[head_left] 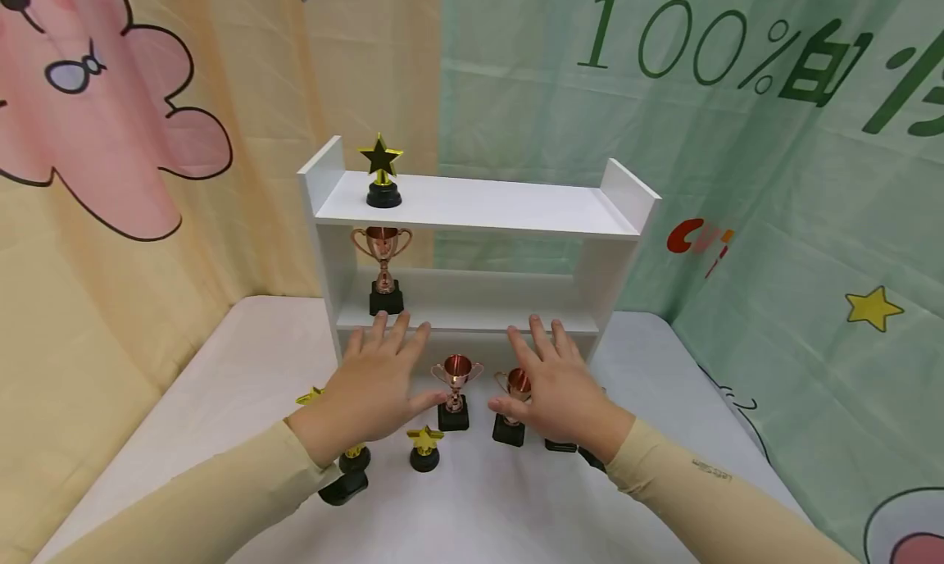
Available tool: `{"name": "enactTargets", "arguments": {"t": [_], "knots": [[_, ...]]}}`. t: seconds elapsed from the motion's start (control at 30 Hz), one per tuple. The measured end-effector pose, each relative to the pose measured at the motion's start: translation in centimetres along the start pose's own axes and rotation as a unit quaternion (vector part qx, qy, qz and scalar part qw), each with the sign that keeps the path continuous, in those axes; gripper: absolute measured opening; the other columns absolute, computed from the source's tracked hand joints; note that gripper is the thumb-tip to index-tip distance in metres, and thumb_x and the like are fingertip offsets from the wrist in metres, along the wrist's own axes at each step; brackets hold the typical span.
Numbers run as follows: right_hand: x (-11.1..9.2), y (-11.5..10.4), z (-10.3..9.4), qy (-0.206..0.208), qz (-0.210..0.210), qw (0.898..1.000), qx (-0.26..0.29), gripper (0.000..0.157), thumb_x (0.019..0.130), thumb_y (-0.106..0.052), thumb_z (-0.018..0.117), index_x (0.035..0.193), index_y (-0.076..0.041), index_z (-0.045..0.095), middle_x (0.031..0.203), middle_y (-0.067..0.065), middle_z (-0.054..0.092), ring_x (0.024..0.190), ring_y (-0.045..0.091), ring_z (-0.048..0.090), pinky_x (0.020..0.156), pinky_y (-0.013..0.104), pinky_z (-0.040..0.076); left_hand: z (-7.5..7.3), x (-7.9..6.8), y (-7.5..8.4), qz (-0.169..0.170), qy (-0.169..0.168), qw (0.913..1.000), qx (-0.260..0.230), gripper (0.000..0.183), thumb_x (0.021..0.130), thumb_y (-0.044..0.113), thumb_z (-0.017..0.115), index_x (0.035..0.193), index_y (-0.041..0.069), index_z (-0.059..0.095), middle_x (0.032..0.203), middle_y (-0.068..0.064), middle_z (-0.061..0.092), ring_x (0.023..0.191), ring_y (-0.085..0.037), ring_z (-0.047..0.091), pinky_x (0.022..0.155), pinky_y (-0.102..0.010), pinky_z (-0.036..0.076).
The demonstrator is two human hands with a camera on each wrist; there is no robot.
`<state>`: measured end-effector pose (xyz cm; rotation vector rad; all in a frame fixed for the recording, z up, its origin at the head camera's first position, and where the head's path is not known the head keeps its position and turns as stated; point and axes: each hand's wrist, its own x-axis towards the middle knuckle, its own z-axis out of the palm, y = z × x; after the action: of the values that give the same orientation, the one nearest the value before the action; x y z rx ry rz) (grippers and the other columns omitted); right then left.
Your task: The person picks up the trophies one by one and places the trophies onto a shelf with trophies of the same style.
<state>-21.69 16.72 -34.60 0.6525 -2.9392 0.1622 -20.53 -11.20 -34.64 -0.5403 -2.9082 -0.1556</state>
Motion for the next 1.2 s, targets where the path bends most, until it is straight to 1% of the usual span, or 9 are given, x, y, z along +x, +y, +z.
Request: {"name": "enactTargets", "arguments": {"t": [0.17, 0.37, 0.5, 0.6, 0.73, 0.83, 0.97, 1.07, 1.2], "knots": [[-0.4, 0.5, -0.5, 0.004, 0.001, 1.000, 0.011, 0.104, 0.092, -0.068, 0.068, 0.168, -0.012, 0.025, 0.176, 0.023, 0.013, 0.160, 0.055, 0.011, 0.127, 0.068, 0.022, -0.6, -0.9, -1.6, 0.009, 0.030, 0.9994, -0.015, 0.095, 0.096, 0.069, 0.061, 0.166, 0.010, 0.033, 0.172, -0.024, 0.026, 0.158, -0.054, 0.021, 0.126, -0.070, 0.020], [-1.1, 1.8, -0.9, 0.008, 0.008, 1.000, 0.026, 0.105, 0.092, -0.067, 0.070, 0.169, -0.013, 0.023, 0.176, 0.022, 0.014, 0.160, 0.054, 0.013, 0.122, 0.069, 0.030, -1.7, -2.0, -3.9, 0.017, 0.055, 0.9974, -0.043, 0.091, 0.099, 0.061, 0.063, 0.165, 0.006, 0.033, 0.171, -0.025, 0.027, 0.159, -0.051, 0.021, 0.127, -0.069, 0.019], [-1.7, 3.0, -1.0, 0.015, 0.006, 0.999, 0.042, 0.102, 0.093, -0.061, 0.072, 0.168, -0.011, 0.024, 0.176, 0.022, 0.015, 0.159, 0.055, 0.014, 0.122, 0.070, 0.029, -2.2, -2.7, -5.7, 0.026, 0.102, 0.9924, -0.064, 0.084, 0.100, 0.050, 0.068, 0.163, 0.003, 0.036, 0.168, -0.025, 0.034, 0.157, -0.050, 0.027, 0.126, -0.067, 0.024], [-2.2, 4.1, -1.1, 0.019, 0.002, 0.998, 0.057, 0.098, 0.094, -0.056, 0.074, 0.168, -0.013, 0.026, 0.176, 0.021, 0.015, 0.159, 0.055, 0.013, 0.123, 0.070, 0.027, -2.3, -3.0, -6.9, 0.039, 0.164, 0.9827, -0.077, 0.079, 0.099, 0.040, 0.073, 0.159, 0.000, 0.041, 0.164, -0.025, 0.042, 0.154, -0.049, 0.035, 0.123, -0.066, 0.032], [-2.9, 5.3, -1.2, 0.018, 0.001, 0.997, 0.077, 0.092, 0.096, -0.053, 0.073, 0.168, -0.017, 0.028, 0.176, 0.019, 0.017, 0.160, 0.053, 0.014, 0.121, 0.071, 0.030, -2.0, -3.2, -8.4, 0.045, 0.252, 0.9623, -0.092, 0.079, 0.093, 0.027, 0.079, 0.157, -0.002, 0.043, 0.158, -0.026, 0.050, 0.147, -0.050, 0.045, 0.116, -0.066, 0.041], [-3.4, 6.0, -1.1, 0.018, -0.004, 0.996, 0.090, 0.089, 0.097, -0.051, 0.072, 0.168, -0.019, 0.029, 0.175, 0.020, 0.018, 0.159, 0.052, 0.017, 0.118, 0.071, 0.036, -1.8, -3.1, -9.3, 0.036, 0.295, 0.9485, -0.109, 0.080, 0.090, 0.021, 0.079, 0.156, -0.004, 0.042, 0.155, -0.029, 0.051, 0.142, -0.051, 0.050, 0.112, -0.067, 0.044], [-3.9, 6.8, -0.6, 0.018, -0.012, 0.995, 0.099, 0.089, 0.097, -0.048, 0.074, 0.168, -0.021, 0.028, 0.175, 0.019, 0.020, 0.160, 0.050, 0.020, 0.117, 0.068, 0.039, -1.8, -2.8, -10.0, -0.010, 0.289, 0.9456, -0.150, 0.082, 0.095, 0.022, 0.074, 0.162, -0.002, 0.032, 0.158, -0.029, 0.047, 0.136, -0.053, 0.054, 0.100, -0.069, 0.052], [-4.2, 7.3, -0.2, 0.014, -0.007, 0.995, 0.100, 0.088, 0.098, -0.047, 0.074, 0.168, -0.022, 0.028, 0.176, 0.017, 0.019, 0.160, 0.047, 0.022, 0.118, 0.068, 0.038, -1.9, -2.2, -10.4, -0.062, 0.240, 0.9499, -0.190, 0.086, 0.103, 0.033, 0.067, 0.167, 0.002, 0.019, 0.164, -0.027, 0.040, 0.139, -0.055, 0.050, 0.100, -0.071, 0.050], [-4.7, 7.8, 0.0, 0.015, -0.005, 0.995, 0.102, 0.086, 0.098, -0.042, 0.075, 0.168, -0.021, 0.029, 0.176, 0.017, 0.020, 0.159, 0.046, 0.026, 0.117, 0.067, 0.039, -1.7, -0.9, -11.2, -0.114, 0.173, 0.9487, -0.239, 0.090, 0.107, 0.047, 0.056, 0.169, 0.004, 0.007, 0.169, -0.026, 0.032, 0.149, -0.054, 0.037, 0.114, -0.074, 0.036]]}}
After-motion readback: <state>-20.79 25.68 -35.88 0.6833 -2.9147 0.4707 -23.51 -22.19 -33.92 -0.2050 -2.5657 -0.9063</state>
